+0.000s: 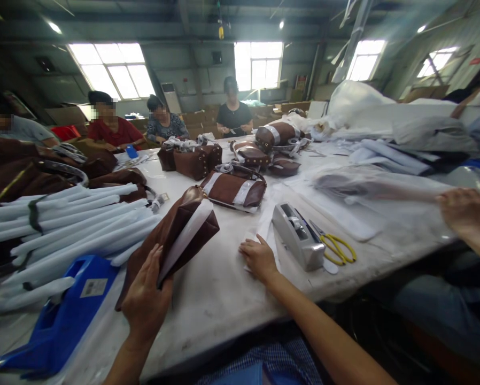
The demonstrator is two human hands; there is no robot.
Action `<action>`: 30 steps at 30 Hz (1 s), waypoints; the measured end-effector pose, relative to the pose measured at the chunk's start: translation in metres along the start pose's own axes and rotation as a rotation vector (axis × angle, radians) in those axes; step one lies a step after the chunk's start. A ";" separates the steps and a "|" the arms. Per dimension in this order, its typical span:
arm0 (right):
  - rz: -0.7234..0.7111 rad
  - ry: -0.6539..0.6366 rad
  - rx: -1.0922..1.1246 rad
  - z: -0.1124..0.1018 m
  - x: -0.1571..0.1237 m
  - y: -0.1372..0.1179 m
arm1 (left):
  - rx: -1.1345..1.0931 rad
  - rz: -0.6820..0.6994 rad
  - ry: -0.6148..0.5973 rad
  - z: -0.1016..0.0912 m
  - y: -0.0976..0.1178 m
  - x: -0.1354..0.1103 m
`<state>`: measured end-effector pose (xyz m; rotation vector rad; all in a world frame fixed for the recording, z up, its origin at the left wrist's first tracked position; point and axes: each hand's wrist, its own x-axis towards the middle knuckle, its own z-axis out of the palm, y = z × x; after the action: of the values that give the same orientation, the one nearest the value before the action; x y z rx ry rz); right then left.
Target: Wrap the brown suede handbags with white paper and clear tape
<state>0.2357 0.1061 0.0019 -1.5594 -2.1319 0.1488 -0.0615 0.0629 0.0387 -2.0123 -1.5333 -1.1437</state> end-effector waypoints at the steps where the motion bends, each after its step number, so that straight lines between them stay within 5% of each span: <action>1: -0.033 -0.001 0.074 -0.004 -0.005 -0.010 | 0.000 0.001 0.003 0.000 0.000 0.000; 4: -0.135 -0.167 0.489 -0.022 -0.032 -0.047 | -0.004 -0.008 0.000 -0.001 0.000 0.001; 8: -0.244 -0.662 0.860 -0.046 -0.070 -0.080 | -0.025 -0.018 -0.009 -0.004 -0.001 0.003; 9: -0.236 -0.655 0.848 -0.048 -0.074 -0.082 | -0.031 -0.022 -0.010 -0.004 -0.002 0.003; 11: -0.149 -0.434 0.704 -0.046 -0.074 -0.078 | -0.042 -0.035 -0.013 -0.005 -0.003 0.004; 13: -0.052 -0.183 0.471 -0.033 -0.065 -0.070 | -0.051 -0.041 -0.019 -0.005 -0.004 0.004; 15: -0.018 -0.097 0.257 -0.013 -0.054 -0.065 | -0.051 -0.045 -0.023 -0.005 -0.003 0.004; 21: -0.132 -0.304 0.047 0.039 -0.019 -0.060 | -0.043 -0.034 -0.003 -0.007 -0.008 0.004; 30: -0.434 -0.305 0.101 0.035 0.050 -0.026 | -0.057 0.045 0.032 -0.007 -0.009 -0.003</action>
<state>0.1866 0.1505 -0.0030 -1.0371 -2.6003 0.3569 -0.0732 0.0588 0.0390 -2.0446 -1.4485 -1.2080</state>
